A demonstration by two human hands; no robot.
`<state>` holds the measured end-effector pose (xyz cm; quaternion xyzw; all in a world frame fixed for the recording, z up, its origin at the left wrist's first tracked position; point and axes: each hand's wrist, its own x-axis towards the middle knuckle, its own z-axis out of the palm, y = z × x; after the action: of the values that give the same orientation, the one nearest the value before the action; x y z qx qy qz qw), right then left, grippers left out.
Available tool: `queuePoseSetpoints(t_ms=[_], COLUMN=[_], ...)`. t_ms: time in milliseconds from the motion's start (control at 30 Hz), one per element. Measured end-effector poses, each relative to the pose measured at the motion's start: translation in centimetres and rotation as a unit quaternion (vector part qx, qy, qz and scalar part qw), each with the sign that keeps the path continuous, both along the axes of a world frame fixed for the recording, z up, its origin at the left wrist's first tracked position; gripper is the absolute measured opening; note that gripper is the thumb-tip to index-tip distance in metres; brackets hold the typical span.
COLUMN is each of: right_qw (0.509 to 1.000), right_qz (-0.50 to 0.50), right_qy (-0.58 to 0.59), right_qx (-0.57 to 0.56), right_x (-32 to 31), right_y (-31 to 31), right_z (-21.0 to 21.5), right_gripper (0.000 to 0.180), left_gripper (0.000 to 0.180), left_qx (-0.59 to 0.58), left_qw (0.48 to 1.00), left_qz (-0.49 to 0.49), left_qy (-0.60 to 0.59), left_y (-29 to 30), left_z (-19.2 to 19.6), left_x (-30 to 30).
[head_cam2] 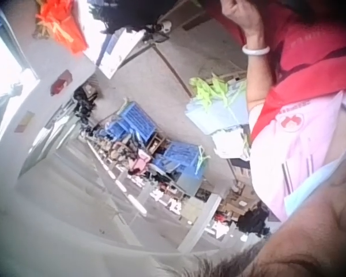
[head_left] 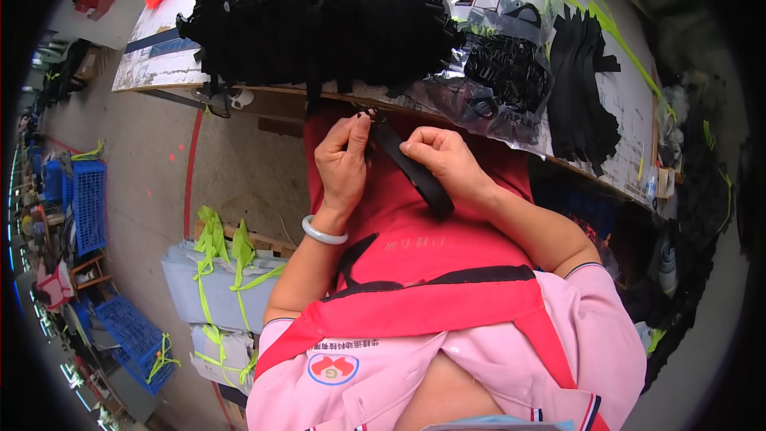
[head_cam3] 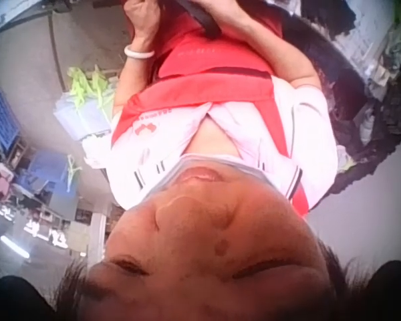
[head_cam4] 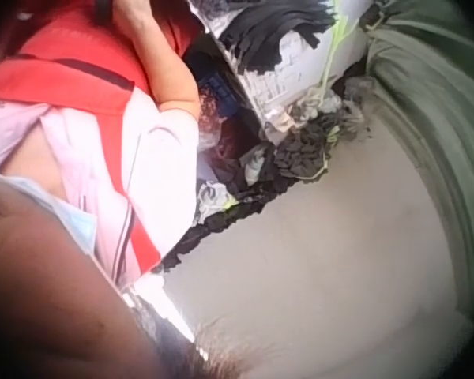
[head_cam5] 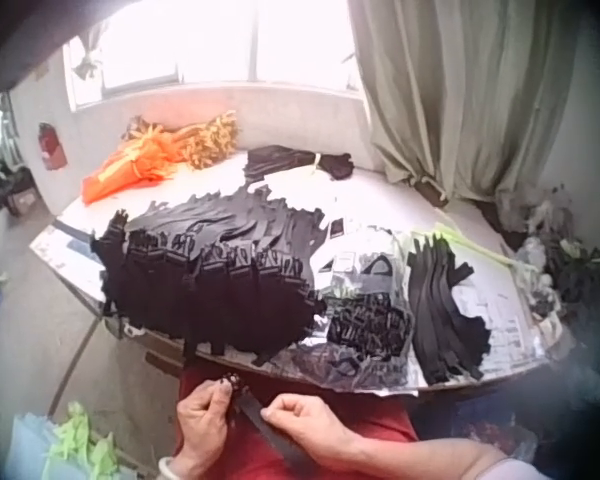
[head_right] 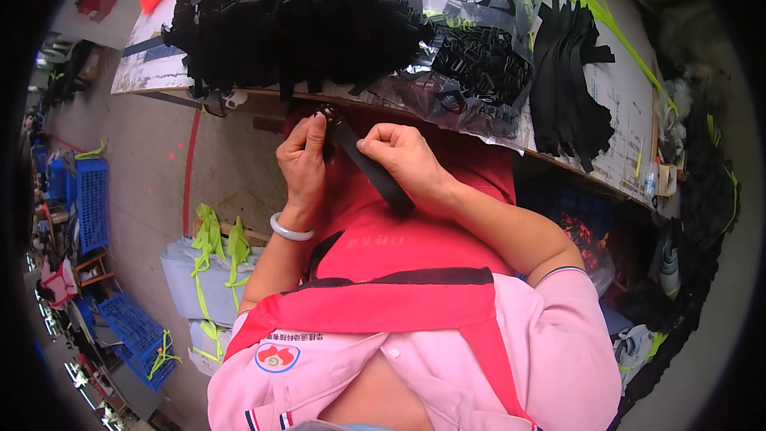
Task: Assembling black straps by threading them through plastic buckles on a factory assembly line.
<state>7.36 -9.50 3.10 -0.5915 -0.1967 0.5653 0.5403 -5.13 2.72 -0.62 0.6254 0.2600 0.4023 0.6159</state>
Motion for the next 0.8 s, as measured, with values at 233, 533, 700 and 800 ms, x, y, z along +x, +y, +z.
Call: queuePoseSetpoints(t_ms=[233,533,700,800], right_qw=[0.999,0.996,0.996,0.996], right_qz=[-0.030,0.013,0.005,-0.011], right_qy=[0.001,-0.032,-0.039,-0.042], right_qx=[0.029,0.081,0.085,0.077], right_x=[-0.9,-0.7,-0.7,-0.4], right_y=[0.7,0.8,0.9,1.1], right_z=[0.9,-0.2,0.0,-0.1], right_gripper=[0.016,0.016,0.016,0.016], left_gripper=[0.017,0.016,0.016,0.016], left_qx=[0.040,0.049,0.060,0.066], left_qw=[0.999,0.999,0.998,0.998], left_qz=[0.009,0.014,0.019,0.010], left_qy=[-0.003,-0.008,-0.003,0.004], left_y=[0.1,0.1,0.2,0.3], left_z=[0.2,-0.4,-0.8,-0.7], left_x=[-0.2,-0.5,-0.3,-0.3])
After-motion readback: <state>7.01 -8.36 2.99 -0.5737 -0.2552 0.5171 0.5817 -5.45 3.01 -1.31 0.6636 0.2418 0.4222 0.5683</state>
